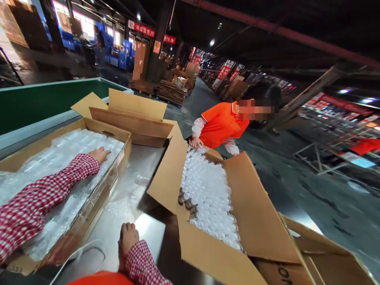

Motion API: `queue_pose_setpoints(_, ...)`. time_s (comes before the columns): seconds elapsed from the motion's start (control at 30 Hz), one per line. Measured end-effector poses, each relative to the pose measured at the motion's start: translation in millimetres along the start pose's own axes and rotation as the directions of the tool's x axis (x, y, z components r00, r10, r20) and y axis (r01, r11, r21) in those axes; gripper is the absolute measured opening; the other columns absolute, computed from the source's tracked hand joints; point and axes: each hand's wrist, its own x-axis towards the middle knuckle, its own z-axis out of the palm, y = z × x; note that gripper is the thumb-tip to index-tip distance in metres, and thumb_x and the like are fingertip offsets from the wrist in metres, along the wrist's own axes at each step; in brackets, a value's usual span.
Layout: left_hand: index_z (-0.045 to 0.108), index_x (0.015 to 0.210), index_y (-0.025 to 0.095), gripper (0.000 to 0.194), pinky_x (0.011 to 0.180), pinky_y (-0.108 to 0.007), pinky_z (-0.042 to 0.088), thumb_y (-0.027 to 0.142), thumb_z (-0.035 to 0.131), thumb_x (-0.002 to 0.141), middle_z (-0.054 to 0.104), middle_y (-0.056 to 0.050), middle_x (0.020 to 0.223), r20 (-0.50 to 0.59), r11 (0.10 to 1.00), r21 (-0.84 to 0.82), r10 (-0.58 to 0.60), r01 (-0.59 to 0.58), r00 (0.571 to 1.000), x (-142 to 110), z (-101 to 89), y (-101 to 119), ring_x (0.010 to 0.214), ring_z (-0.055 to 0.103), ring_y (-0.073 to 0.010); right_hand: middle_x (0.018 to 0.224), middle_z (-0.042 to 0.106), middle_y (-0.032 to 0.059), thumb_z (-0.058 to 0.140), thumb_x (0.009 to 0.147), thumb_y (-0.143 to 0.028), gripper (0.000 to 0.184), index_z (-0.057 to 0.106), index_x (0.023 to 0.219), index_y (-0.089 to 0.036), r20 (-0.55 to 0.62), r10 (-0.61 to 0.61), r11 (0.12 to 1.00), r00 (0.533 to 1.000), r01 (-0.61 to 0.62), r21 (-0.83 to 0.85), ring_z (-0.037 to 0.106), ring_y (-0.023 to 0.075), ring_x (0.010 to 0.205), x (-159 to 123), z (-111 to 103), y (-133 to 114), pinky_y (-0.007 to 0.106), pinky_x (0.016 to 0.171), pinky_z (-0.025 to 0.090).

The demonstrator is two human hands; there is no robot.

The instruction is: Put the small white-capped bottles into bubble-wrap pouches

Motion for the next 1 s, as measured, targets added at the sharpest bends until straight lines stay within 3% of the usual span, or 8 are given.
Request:
queue_pose_setpoints(0.2,0.053,0.119,0.008,0.033,0.100,-0.046,0.038,0.013,0.050,0.087,0.057,-0.012,0.119,-0.078,0.994,-0.016,0.110,-0.112,0.991,-52.3,-35.8,41.5,0.108,0.054,-0.0245,0.090,0.062,0.0180,0.046,0.075,-0.006,0.015,0.058,0.077,-0.012,-0.129,0.049,0.992,0.990,-0.033,0.126,0.057,0.0317,0.093,-11.5,-16.4,28.3,0.046,0.082,0.041)
queue_pose_setpoints(0.3,0.056,0.119,0.010,0.036,0.092,-0.034,0.044,0.017,0.044,0.086,0.062,-0.010,0.111,-0.052,0.957,-0.114,0.264,-0.268,0.963,-109.3,-41.1,73.7,0.100,0.059,-0.0219,0.081,0.060,0.0089,0.032,0.090,-0.018,0.019,0.051,0.086,-0.016,-0.240,0.047,0.964,0.970,0.019,0.266,0.058,0.0214,0.078,-32.5,-52.4,25.0,0.036,0.074,0.044)
queue_pose_setpoints(0.43,0.057,0.122,0.020,0.050,0.094,-0.033,0.046,0.032,0.065,0.074,0.061,-0.007,0.122,0.121,0.870,-0.352,0.409,-0.346,0.905,-180.9,-12.9,97.5,0.111,0.057,-0.0260,0.068,0.052,-0.0010,0.025,0.096,-0.036,0.026,0.045,0.091,-0.020,-0.394,0.039,0.815,0.918,0.199,0.544,0.053,0.0148,0.065,-66.6,-122.1,3.5,0.027,0.065,0.043)
queue_pose_setpoints(0.57,0.048,0.129,0.019,0.080,0.108,-0.046,0.030,0.038,0.079,0.058,0.052,-0.013,0.133,0.265,0.761,-0.637,0.370,-0.127,0.890,-214.5,23.5,110.2,0.125,0.045,-0.0309,0.066,0.049,-0.0026,0.043,0.091,-0.045,0.026,0.051,0.091,-0.020,-0.482,0.034,0.568,0.876,0.380,0.730,0.047,0.0123,0.058,-97.5,-185.1,-7.0,0.025,0.058,0.040)
queue_pose_setpoints(0.63,0.043,0.131,0.016,0.080,0.106,-0.045,0.034,0.039,0.076,0.061,0.053,-0.016,0.128,0.378,0.651,-0.758,0.377,0.048,0.846,-221.7,34.5,121.1,0.120,0.049,-0.0280,0.075,0.052,0.0000,0.049,0.088,-0.046,0.027,0.054,0.089,-0.020,-0.537,0.057,0.545,0.841,0.425,0.723,0.048,0.0130,0.066,-107.6,-204.7,-5.0,0.025,0.062,0.040)
queue_pose_setpoints(0.77,0.038,0.134,0.023,0.083,0.096,-0.041,0.043,0.042,0.077,0.063,0.032,-0.016,0.144,0.441,0.445,-0.843,0.249,0.302,0.863,-236.8,50.6,148.3,0.128,0.038,-0.0283,0.078,0.053,-0.0002,0.062,0.079,-0.046,0.027,0.056,0.085,-0.021,-0.535,0.110,0.343,0.838,0.473,0.812,0.048,0.0134,0.069,-119.3,-224.1,-1.0,0.026,0.065,0.041)
queue_pose_setpoints(0.9,0.054,0.120,0.020,0.055,0.088,-0.032,0.048,0.034,0.075,0.071,0.053,-0.010,0.127,0.480,0.192,-0.875,0.472,0.445,0.740,-252.1,68.1,169.5,0.113,0.053,-0.0214,0.075,0.055,-0.0024,0.071,0.070,-0.042,0.030,0.056,0.086,-0.022,-0.462,0.144,0.085,0.875,0.454,0.887,0.049,0.0116,0.064,-126.6,-229.6,-2.9,0.025,0.062,0.042)
queue_pose_setpoints(1.0,0.064,0.101,0.016,0.033,0.076,-0.021,0.050,0.027,0.075,0.072,0.067,-0.005,0.096,0.335,-0.051,-0.919,0.424,0.391,0.842,-258.0,72.8,178.3,0.081,0.062,-0.0108,0.079,0.057,-0.0021,0.069,0.072,-0.040,0.027,0.056,0.087,-0.022,-0.489,0.165,0.114,0.856,0.476,0.872,0.053,0.0119,0.068,-125.9,-228.7,1.6,0.025,0.067,0.044)
